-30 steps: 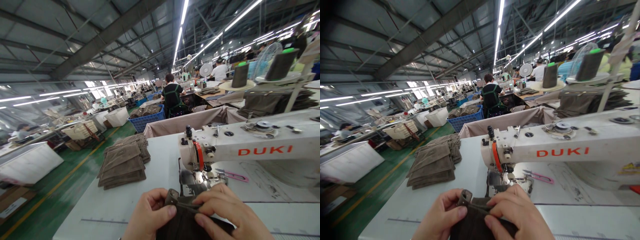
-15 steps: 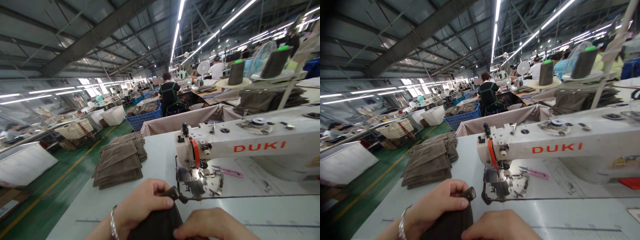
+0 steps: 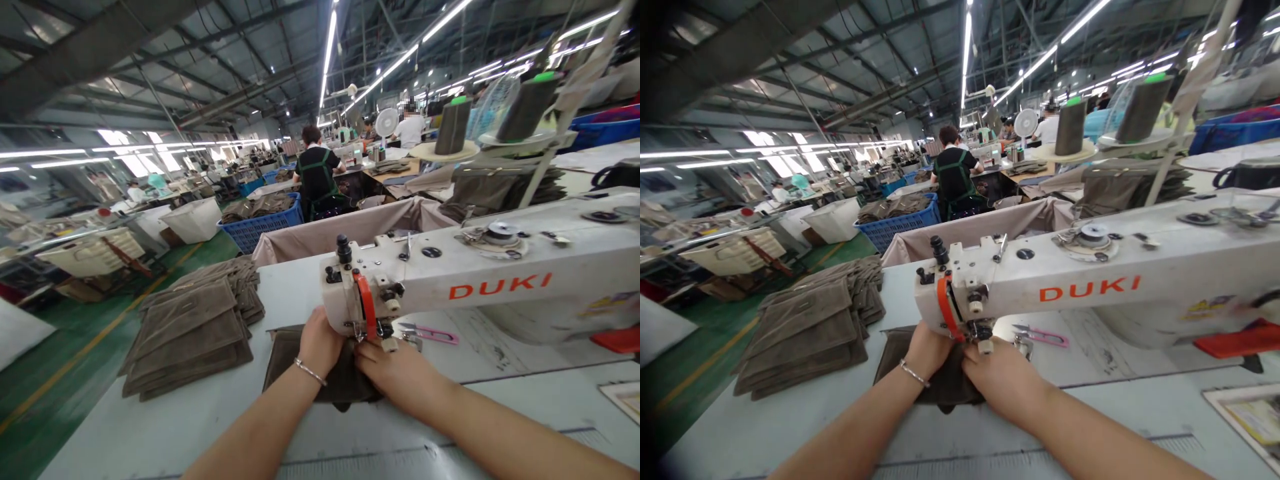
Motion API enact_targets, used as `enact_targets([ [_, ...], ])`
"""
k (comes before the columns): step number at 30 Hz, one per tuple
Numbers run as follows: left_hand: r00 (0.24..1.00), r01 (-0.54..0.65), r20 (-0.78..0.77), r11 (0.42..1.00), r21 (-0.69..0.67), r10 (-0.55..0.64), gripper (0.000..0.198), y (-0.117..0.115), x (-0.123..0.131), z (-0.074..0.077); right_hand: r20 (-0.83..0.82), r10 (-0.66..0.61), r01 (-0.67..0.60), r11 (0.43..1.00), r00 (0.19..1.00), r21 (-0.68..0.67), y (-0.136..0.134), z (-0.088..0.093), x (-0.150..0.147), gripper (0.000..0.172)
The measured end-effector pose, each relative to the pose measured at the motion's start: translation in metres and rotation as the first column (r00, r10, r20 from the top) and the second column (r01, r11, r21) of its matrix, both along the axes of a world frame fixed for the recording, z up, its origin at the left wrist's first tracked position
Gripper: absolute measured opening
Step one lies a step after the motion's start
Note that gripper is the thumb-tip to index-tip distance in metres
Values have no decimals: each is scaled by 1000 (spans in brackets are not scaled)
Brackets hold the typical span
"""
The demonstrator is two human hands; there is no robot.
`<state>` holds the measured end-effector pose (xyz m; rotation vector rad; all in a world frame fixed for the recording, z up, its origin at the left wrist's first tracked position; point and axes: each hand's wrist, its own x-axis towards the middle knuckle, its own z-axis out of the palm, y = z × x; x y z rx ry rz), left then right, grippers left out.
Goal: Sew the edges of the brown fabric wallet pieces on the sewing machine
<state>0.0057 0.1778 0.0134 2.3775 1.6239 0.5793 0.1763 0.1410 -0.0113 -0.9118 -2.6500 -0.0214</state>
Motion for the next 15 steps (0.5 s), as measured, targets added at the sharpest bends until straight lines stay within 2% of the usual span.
enact_targets([
  [3, 998, 67, -16, 997, -35, -67, 13, -29, -3, -8, -22, 37, -38, 999, 999, -14, -8, -10, 9, 19],
  [7, 979, 198, -32, 979, -45, -199, 38, -60, -11, -16, -91, 30, -34, 999, 995, -36, -16, -22, 15, 27],
  [9, 968, 245, -52, 968, -52, -247, 45, -62, -15, -17, -118, 17, -24, 998, 993, -54, -18, -23, 16, 27],
  [15, 946, 310, -78, 948, -72, -315, 43, -51, -22, -13, -205, 56, -73, 995, 977, -75, -18, -20, 13, 25],
])
